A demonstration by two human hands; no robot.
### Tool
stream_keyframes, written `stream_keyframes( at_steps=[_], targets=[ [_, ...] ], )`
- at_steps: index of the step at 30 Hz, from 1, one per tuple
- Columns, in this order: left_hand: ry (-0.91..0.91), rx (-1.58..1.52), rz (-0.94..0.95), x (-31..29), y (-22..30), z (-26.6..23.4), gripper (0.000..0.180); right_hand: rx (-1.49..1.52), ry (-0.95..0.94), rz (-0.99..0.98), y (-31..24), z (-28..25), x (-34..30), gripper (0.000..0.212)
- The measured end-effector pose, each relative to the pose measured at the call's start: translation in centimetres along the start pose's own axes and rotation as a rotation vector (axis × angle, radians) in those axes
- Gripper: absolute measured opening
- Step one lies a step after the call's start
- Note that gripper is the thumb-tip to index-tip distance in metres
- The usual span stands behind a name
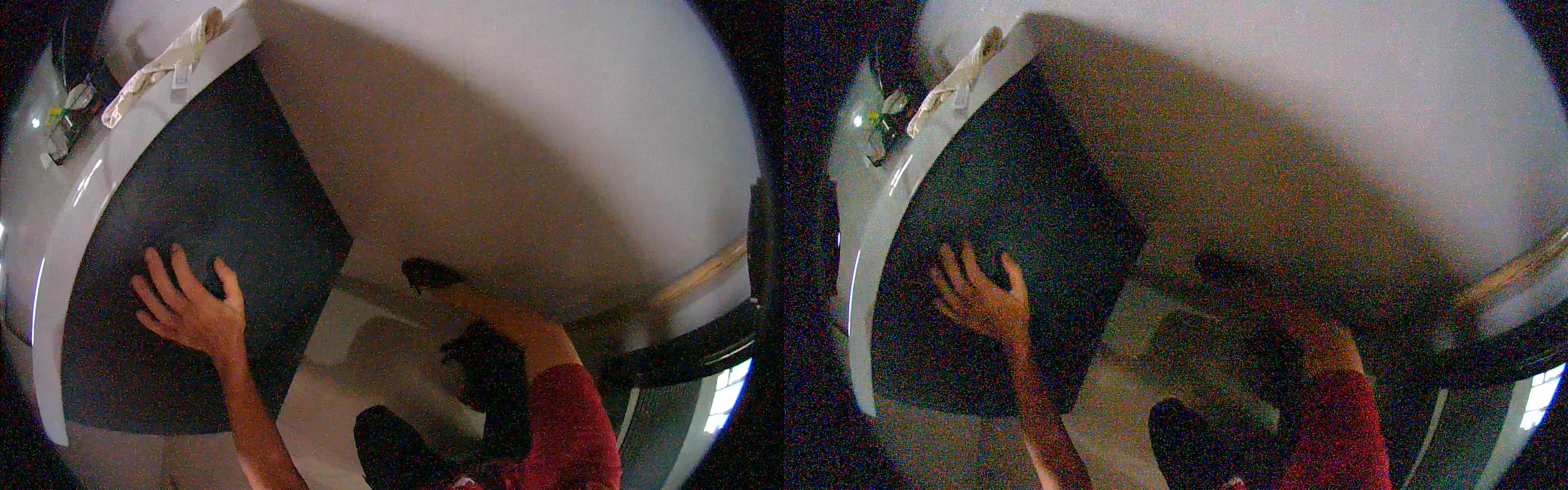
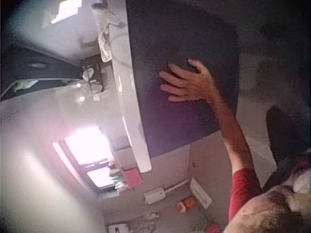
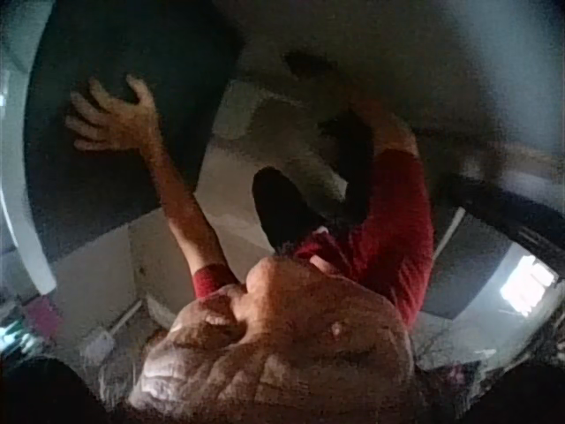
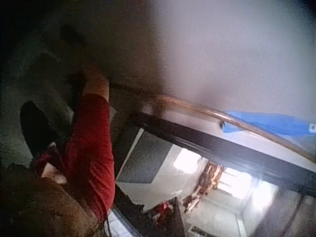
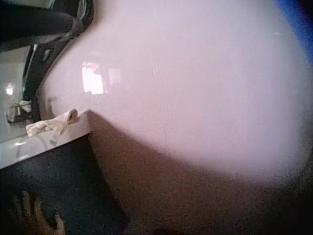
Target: The person wipes a wall and cabinet with a dark cloth, then cleans the sink basin and faucet with the same cloth. They briefly handle a green soap dispenser and a small jar, placing them back on the countertop.
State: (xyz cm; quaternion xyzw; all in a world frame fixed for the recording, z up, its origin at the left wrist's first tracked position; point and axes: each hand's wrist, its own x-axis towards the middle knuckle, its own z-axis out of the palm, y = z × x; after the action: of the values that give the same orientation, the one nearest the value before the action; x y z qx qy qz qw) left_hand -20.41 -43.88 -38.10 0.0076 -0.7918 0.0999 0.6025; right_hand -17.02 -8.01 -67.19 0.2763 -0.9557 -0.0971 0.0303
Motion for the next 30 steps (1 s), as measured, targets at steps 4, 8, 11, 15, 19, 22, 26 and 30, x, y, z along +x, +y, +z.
stream_keyframes(
  at_steps=[4, 8, 11, 15, 19, 22, 26, 30],
  targets=[
    [0.095, -0.012, 0.055, 0.7, -0.8, 2.3, 0.049, -0.001, 0.082, -0.017, 1.2, -5.1, -0.6, 0.059],
    [0.102, -0.002, 0.057, 1.1, -1.9, 4.8, 0.049, -0.053, 0.380, 0.047, 3.6, -14.6, -0.3, 0.062],
    [0.130, 0.015, 0.067, 1.3, -2.4, 6.3, 0.050, -0.151, 0.869, 0.236, 7.3, -22.6, 1.0, 0.064],
    [0.132, 0.034, 0.056, 1.6, -2.6, 7.5, 0.050, -0.167, 1.214, 0.463, 10.1, -27.9, 0.4, 0.066],
    [0.130, 0.071, 0.041, 1.8, -2.3, 7.8, 0.049, -0.370, 0.922, 0.454, 11.4, -24.0, 0.8, 0.063],
    [0.149, 0.070, 0.055, 1.6, -1.8, 7.0, 0.049, -0.333, 0.602, 0.295, 10.4, -17.0, 1.1, 0.061],
    [0.055, 0.094, 0.031, 1.2, -1.5, 4.9, 0.047, -0.205, 0.323, 0.122, 7.2, -10.1, -0.8, 0.058],
    [0.041, 0.000, 0.056, 1.3, -1.7, 3.3, 0.047, -0.094, 0.213, 0.024, 3.8, -9.3, -2.3, 0.055]
  ],
)
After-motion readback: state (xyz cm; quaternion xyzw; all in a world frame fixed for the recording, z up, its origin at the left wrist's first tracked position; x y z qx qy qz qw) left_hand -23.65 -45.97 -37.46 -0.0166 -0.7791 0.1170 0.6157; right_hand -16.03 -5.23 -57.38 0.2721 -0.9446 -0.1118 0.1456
